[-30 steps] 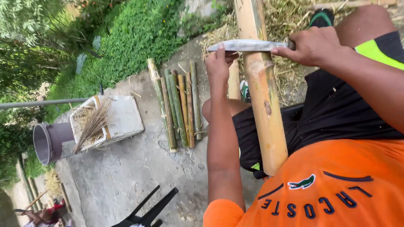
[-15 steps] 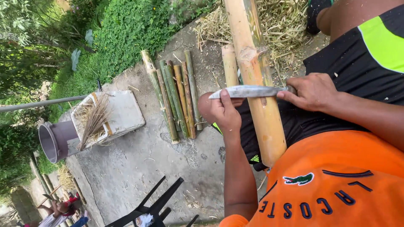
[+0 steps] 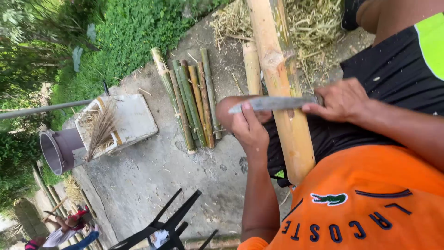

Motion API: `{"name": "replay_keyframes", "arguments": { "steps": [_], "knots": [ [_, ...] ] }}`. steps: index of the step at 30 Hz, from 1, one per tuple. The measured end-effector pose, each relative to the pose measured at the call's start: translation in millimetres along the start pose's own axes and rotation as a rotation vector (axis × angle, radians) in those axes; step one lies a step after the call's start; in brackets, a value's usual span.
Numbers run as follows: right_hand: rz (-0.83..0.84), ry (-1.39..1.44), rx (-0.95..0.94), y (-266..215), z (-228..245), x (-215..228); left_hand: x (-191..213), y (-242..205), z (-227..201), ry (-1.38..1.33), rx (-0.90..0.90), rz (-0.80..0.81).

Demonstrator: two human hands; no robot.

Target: The recorder is using a large knife to scrape the outer surface of a bamboo pole while seated.

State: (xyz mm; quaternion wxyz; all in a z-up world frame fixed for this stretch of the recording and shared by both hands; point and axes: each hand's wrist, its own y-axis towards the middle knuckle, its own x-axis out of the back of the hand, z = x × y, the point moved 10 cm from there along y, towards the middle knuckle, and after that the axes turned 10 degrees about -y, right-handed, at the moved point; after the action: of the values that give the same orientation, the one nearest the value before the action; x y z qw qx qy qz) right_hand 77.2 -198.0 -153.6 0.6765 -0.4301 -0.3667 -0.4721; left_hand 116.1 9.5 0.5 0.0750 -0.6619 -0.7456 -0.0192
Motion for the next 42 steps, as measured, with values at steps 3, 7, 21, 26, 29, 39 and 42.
{"name": "replay_keyframes", "arguments": {
  "steps": [3,7,21,26,29,39,42],
  "knots": [
    [0.007,0.122,0.036,-17.0,6.0,-14.4,4.3,-13.4,19.0,0.024,0.084,0.015],
    [0.143,0.006,0.000,13.5,6.3,12.5,7.4,15.4,-1.7,0.141,-0.023,-0.049],
    [0.138,-0.160,-0.015,25.4,-3.3,32.8,10.5,35.5,2.5,0.441,-0.069,-0.086],
    [-0.042,0.000,0.030,-19.8,-2.7,13.9,8.1,-13.5,36.6,-0.131,0.139,0.003],
    [0.008,-0.036,0.058,-6.6,-8.0,6.3,3.2,-22.7,37.6,-0.228,0.154,0.011],
    [-0.109,-0.113,-0.088,53.0,-20.5,46.2,-1.2,58.2,62.2,-0.244,0.054,0.067],
    [-0.013,0.075,-0.099,49.4,-19.0,24.0,-5.2,10.0,79.0,-0.165,0.092,0.158]
  ]
}}
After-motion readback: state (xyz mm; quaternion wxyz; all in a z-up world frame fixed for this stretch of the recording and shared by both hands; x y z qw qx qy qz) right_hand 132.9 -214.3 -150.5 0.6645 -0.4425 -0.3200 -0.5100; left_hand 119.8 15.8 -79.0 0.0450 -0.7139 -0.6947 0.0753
